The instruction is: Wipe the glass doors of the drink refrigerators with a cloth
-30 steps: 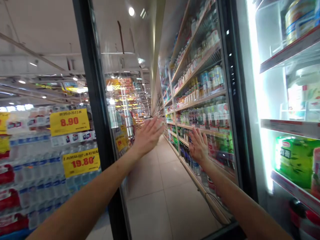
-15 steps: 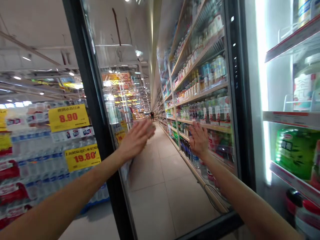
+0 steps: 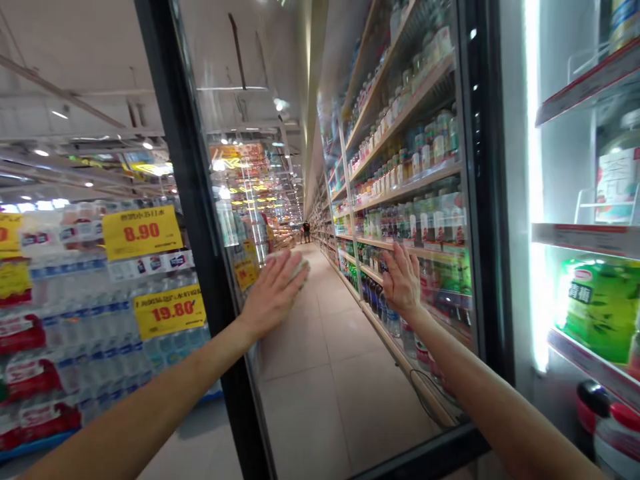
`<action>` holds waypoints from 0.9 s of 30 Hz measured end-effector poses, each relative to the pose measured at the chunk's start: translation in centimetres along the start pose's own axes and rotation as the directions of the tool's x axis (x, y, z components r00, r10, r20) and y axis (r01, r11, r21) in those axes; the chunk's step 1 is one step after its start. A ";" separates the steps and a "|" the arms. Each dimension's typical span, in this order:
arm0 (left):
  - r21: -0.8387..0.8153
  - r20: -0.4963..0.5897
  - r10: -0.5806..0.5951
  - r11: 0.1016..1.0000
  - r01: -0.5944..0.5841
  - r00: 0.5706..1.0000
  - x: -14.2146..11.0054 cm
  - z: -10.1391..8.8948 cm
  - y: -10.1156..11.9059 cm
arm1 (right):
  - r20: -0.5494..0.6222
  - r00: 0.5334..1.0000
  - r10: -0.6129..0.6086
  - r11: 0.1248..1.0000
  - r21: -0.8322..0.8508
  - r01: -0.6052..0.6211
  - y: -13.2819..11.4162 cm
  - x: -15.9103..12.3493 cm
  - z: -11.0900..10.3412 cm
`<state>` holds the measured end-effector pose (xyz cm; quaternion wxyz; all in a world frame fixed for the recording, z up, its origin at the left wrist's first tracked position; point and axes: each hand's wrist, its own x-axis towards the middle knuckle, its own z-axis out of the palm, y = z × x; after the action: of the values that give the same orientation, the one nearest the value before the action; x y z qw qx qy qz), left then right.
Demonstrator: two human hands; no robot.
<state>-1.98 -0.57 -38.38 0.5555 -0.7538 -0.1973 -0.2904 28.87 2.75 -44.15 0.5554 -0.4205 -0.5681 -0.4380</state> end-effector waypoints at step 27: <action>-0.167 -0.081 0.154 0.972 -0.166 0.985 19.4 7.5 9.8 | 0.057 0.987 0.152 0.977 -0.161 -0.141 9.7 -2.4 -5.9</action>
<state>20.36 3.09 -34.38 0.5157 -0.8025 -0.0911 -0.2858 39.81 -0.41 -46.23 0.5316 -0.5185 -0.5180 -0.4244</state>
